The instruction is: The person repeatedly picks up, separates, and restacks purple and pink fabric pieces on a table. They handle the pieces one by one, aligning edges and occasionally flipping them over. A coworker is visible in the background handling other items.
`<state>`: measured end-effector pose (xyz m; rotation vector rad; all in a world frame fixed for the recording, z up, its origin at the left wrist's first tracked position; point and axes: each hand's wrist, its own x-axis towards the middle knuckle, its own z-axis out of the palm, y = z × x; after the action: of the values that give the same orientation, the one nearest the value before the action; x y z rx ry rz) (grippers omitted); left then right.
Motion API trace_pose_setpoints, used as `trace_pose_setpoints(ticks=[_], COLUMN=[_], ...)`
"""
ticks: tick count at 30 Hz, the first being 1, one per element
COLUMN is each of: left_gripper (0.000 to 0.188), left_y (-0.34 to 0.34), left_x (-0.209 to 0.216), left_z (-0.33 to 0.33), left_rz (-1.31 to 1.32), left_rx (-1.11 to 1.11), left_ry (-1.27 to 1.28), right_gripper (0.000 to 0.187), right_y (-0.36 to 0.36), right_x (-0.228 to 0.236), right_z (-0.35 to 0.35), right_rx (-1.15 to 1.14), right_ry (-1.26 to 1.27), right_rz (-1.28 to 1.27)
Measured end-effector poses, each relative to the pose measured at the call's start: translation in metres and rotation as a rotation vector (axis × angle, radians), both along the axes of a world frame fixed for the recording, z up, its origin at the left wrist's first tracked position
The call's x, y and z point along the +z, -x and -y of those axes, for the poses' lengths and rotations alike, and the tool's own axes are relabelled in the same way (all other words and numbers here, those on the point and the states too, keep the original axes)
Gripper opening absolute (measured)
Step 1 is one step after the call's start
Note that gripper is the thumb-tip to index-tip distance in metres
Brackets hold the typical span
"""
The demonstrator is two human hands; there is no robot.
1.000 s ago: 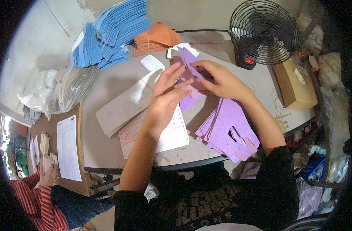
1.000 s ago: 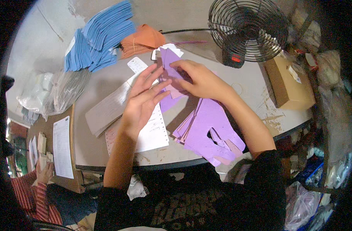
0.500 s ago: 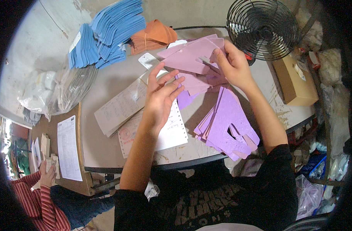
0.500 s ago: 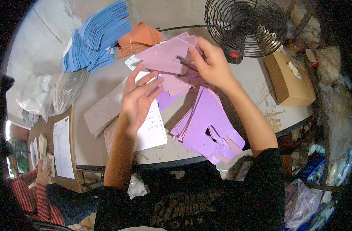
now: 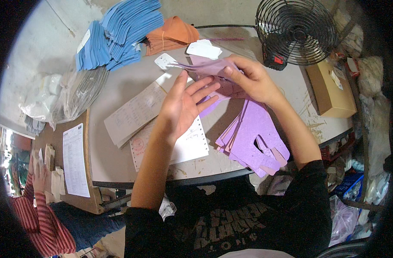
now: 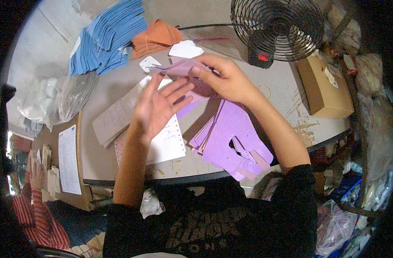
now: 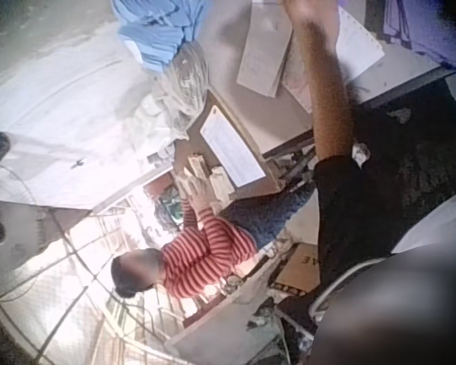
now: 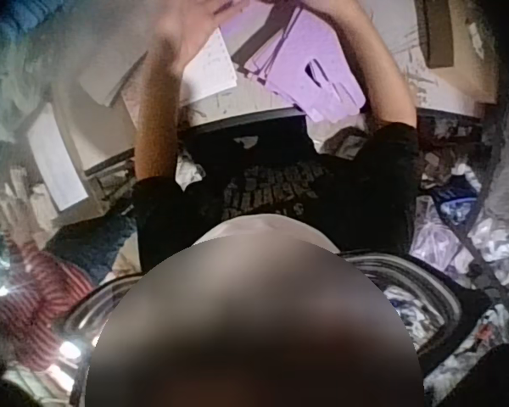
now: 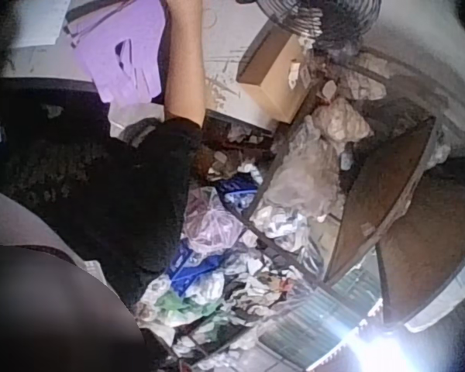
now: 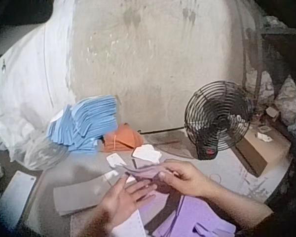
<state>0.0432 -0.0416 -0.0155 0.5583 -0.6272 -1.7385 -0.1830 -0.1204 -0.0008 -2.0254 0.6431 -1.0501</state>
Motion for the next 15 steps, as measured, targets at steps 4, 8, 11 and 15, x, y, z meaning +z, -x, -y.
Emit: trace_pose_setpoints(ticks=[4, 8, 11, 15], left_gripper=[0.055, 0.054, 0.052, 0.048], left_y=[0.004, 0.005, 0.006, 0.006], left_x=[0.003, 0.006, 0.006, 0.004], left_z=[-0.002, -0.001, -0.002, -0.002], left_rz=[0.123, 0.029, 0.061, 0.086], left_rx=[0.066, 0.054, 0.087, 0.123], left_ry=[0.046, 0.184, 0.232, 0.213], right_gripper=[0.035, 0.044, 0.056, 0.061], right_y=[-0.006, -0.004, -0.006, -0.008], right_x=[0.005, 0.013, 0.015, 0.017], right_z=[-0.008, -0.011, -0.012, -0.014], right_rx=[0.093, 0.152, 0.171, 0.166], right_ry=[0.059, 0.157, 0.213, 0.243], right_rz=[-0.022, -0.108, -0.132, -0.142])
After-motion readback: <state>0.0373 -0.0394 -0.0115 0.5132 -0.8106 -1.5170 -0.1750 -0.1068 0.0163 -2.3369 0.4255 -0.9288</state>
